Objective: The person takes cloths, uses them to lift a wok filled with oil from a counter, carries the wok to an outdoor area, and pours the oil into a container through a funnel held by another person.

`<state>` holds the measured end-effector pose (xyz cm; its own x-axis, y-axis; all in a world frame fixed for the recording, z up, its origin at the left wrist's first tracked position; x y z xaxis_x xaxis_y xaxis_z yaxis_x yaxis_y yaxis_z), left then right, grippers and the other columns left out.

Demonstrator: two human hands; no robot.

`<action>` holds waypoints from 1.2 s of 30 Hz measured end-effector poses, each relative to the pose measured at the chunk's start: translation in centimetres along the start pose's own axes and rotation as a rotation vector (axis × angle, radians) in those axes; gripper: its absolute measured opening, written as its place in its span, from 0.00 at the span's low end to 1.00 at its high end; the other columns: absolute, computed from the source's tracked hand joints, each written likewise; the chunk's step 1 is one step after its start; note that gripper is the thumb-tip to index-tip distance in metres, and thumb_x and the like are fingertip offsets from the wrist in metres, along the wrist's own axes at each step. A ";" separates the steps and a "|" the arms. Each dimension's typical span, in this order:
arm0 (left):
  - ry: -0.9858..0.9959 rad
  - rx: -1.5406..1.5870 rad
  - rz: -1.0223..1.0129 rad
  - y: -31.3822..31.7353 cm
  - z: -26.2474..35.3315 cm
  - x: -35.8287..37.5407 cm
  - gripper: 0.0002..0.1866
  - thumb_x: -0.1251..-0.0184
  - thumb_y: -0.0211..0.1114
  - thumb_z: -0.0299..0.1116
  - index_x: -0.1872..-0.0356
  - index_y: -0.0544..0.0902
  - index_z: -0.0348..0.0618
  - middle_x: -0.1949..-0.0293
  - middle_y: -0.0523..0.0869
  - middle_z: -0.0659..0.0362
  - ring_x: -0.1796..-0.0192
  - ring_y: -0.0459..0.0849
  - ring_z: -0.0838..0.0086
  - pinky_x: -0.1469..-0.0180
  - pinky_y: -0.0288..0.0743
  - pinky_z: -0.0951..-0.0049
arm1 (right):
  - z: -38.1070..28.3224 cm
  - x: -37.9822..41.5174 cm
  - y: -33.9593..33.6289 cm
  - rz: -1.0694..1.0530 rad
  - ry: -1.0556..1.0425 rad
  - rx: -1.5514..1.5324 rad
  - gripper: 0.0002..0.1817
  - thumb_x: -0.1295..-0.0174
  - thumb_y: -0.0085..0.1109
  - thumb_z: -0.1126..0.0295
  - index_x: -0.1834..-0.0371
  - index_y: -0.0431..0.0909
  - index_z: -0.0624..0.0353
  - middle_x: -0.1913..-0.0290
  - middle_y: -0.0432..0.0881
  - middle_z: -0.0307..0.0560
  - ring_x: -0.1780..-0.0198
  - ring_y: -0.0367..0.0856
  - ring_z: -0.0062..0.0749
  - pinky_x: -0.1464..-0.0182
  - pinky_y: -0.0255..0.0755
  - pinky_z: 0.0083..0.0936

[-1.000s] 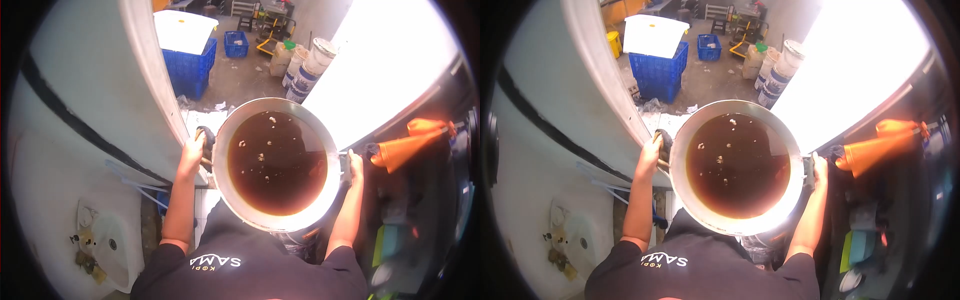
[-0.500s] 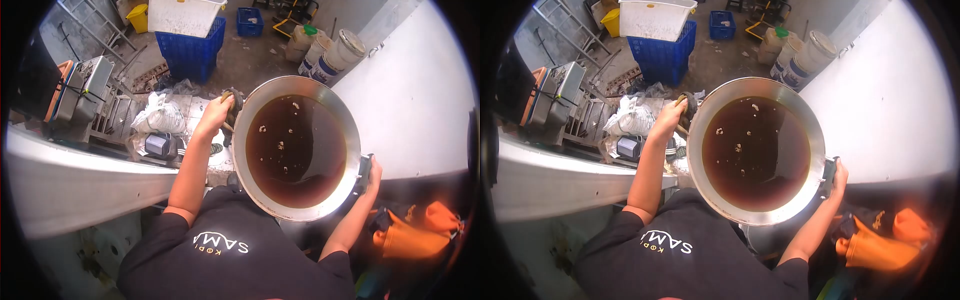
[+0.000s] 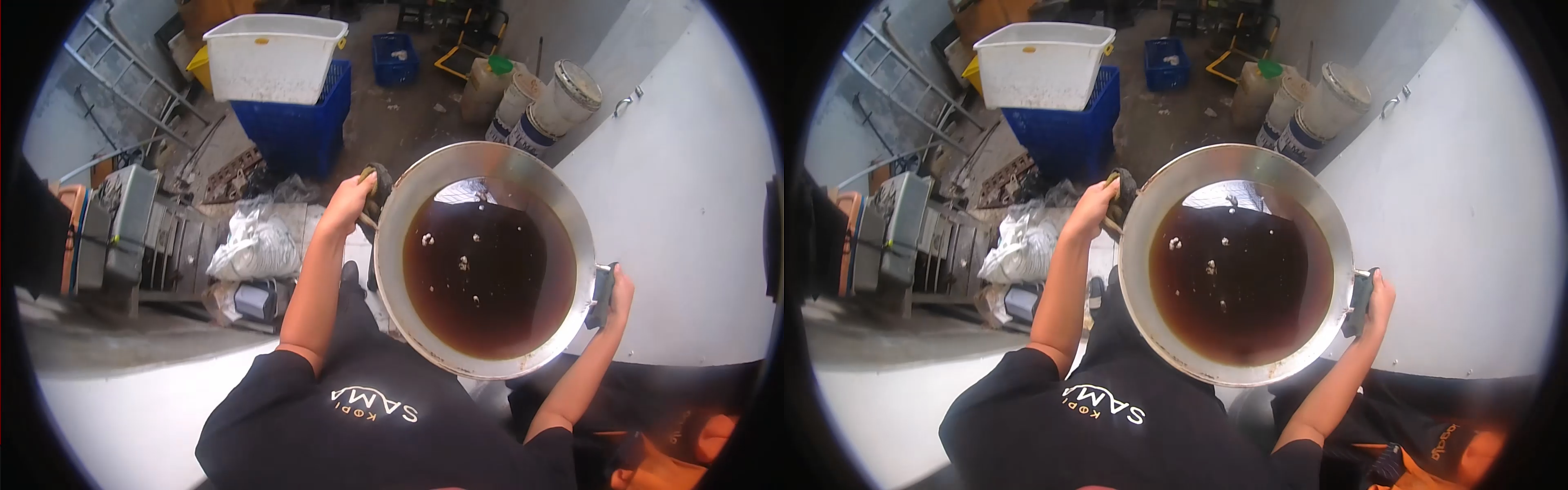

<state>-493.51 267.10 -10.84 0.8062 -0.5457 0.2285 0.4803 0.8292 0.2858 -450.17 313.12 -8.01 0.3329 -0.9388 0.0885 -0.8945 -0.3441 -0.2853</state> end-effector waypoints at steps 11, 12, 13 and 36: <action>-0.115 -0.100 -0.167 -8.2 0.0 -26.7 0.14 0.25 0.55 0.40 0.59 0.79 0.36 0.66 0.82 0.63 0.65 0.78 0.82 0.62 0.73 0.77 | 2.0 -4.2 19.2 0.169 0.111 0.000 0.21 0.29 0.51 0.54 0.63 0.80 0.63 0.70 0.82 0.42 0.73 0.79 0.25 0.69 0.72 0.24; -0.071 -0.093 -0.171 -9.0 1.0 -28.7 0.14 0.24 0.54 0.39 0.58 0.79 0.37 0.65 0.82 0.62 0.66 0.78 0.82 0.62 0.73 0.77 | 2.5 -5.1 21.1 0.201 0.099 -0.014 0.20 0.29 0.51 0.54 0.63 0.80 0.63 0.69 0.82 0.42 0.71 0.80 0.25 0.67 0.73 0.24; -0.092 -0.097 -0.148 -8.5 3.1 -30.7 0.14 0.24 0.54 0.39 0.58 0.79 0.37 0.65 0.82 0.62 0.66 0.78 0.82 0.62 0.74 0.77 | 1.3 -7.9 22.1 0.217 0.101 0.002 0.20 0.29 0.52 0.55 0.62 0.80 0.63 0.68 0.83 0.43 0.69 0.80 0.26 0.64 0.73 0.24; -0.112 -0.164 -0.049 -18.4 12.9 -68.6 0.13 0.23 0.52 0.38 0.59 0.78 0.38 0.65 0.82 0.62 0.66 0.80 0.80 0.62 0.75 0.76 | -5.9 -37.6 57.5 0.251 0.129 0.096 0.19 0.33 0.60 0.57 0.72 0.80 0.64 0.74 0.80 0.38 0.74 0.73 0.23 0.68 0.67 0.26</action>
<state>-562.14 287.76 -19.75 0.7411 -0.5887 0.3228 0.5755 0.8046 0.1463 -515.84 328.54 -22.14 0.0582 -0.9907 0.1227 -0.9099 -0.1032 -0.4018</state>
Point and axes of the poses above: each hand's wrist, its own x-axis away from the middle knuckle, its own y-axis out of the palm, z = x × y, the point moved 4 cm from there along -x, towards the middle knuckle
